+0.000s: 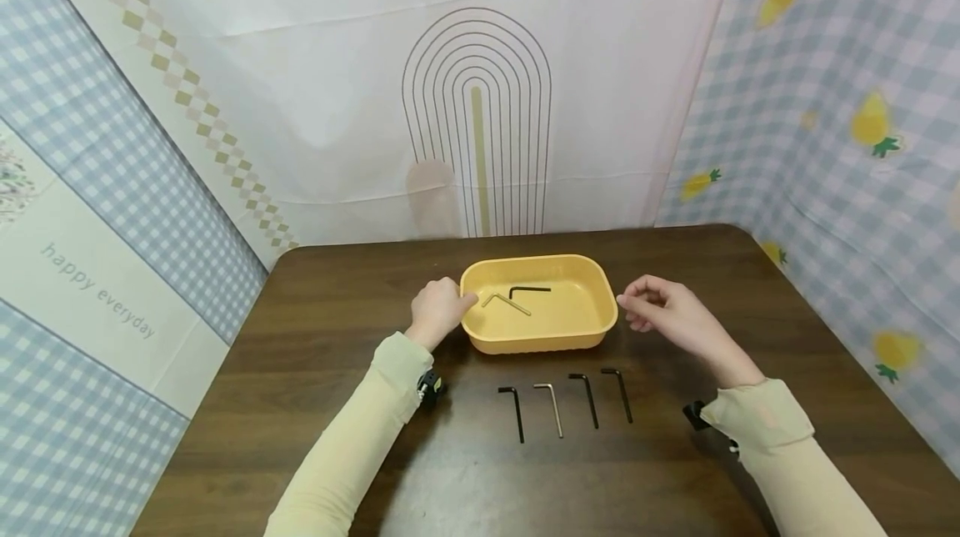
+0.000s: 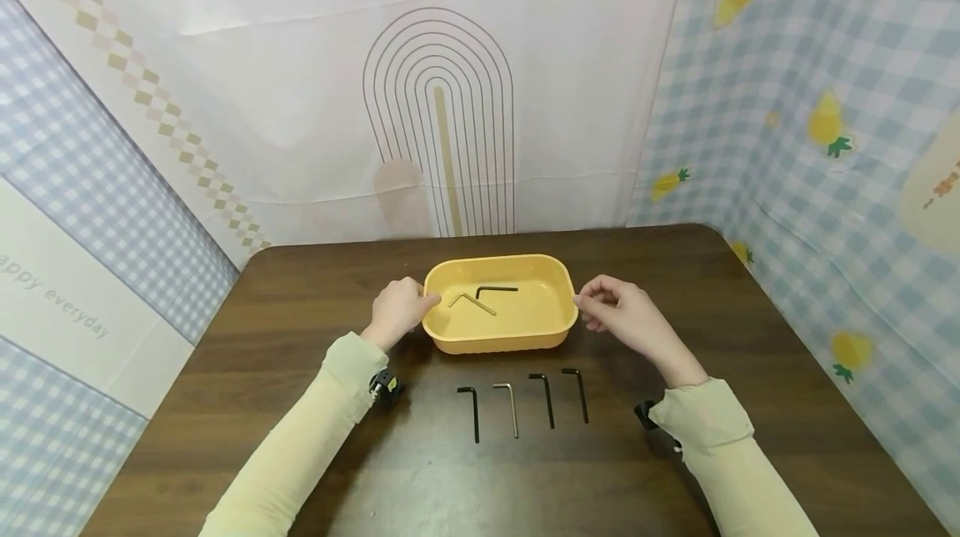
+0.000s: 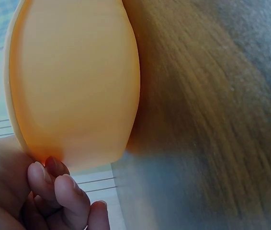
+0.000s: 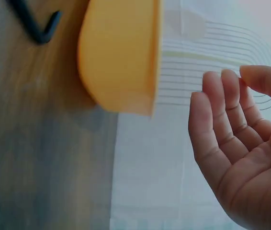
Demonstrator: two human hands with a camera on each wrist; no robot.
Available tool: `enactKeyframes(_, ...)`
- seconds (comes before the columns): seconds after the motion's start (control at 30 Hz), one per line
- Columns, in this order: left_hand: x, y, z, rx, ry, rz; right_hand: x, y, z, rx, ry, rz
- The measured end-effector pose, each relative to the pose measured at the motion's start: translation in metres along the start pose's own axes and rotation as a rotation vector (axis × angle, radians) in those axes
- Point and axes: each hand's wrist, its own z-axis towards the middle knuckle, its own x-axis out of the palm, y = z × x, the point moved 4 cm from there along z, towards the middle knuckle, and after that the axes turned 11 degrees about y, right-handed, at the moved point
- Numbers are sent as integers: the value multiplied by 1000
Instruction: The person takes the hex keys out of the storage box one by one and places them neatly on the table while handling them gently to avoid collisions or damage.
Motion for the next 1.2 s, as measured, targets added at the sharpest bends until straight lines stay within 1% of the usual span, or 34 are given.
enactKeyframes(0.07, 0, 0, 0, 9, 0, -5, 1, 5, 1, -11, -8, 12)
enactKeyframes(0.17, -1, 0, 0, 12, 2, -8, 0, 13, 6, -13, -16, -8)
enactKeyframes(0.33, -3, -1, 0, 7, 2, -2, -1, 21, 22, -12, -14, -56)
enactKeyframes(0.5, -3, 0, -1, 9, 7, -1, 2, 34, 42, -56, 36, -57)
enactKeyframes(0.63, -2, 0, 0, 9, 15, -2, 2, 48, 57, -76, 64, -55)
enactKeyframes(0.8, -3, 1, 2, 4, 6, 5, -1, 66, 74, -92, 67, -31)
enactKeyframes(0.93, -4, 2, 2, 1, 1, 7, -3, 77, 84, -104, 58, 8)
enactKeyframes(1.07, -3, 1, 3, 5, 9, 3, -4, 81, 91, -98, 49, 41)
enactKeyframes(1.2, -2, 0, 3, 7, 16, 8, -1, 79, 98, -93, 59, 49)
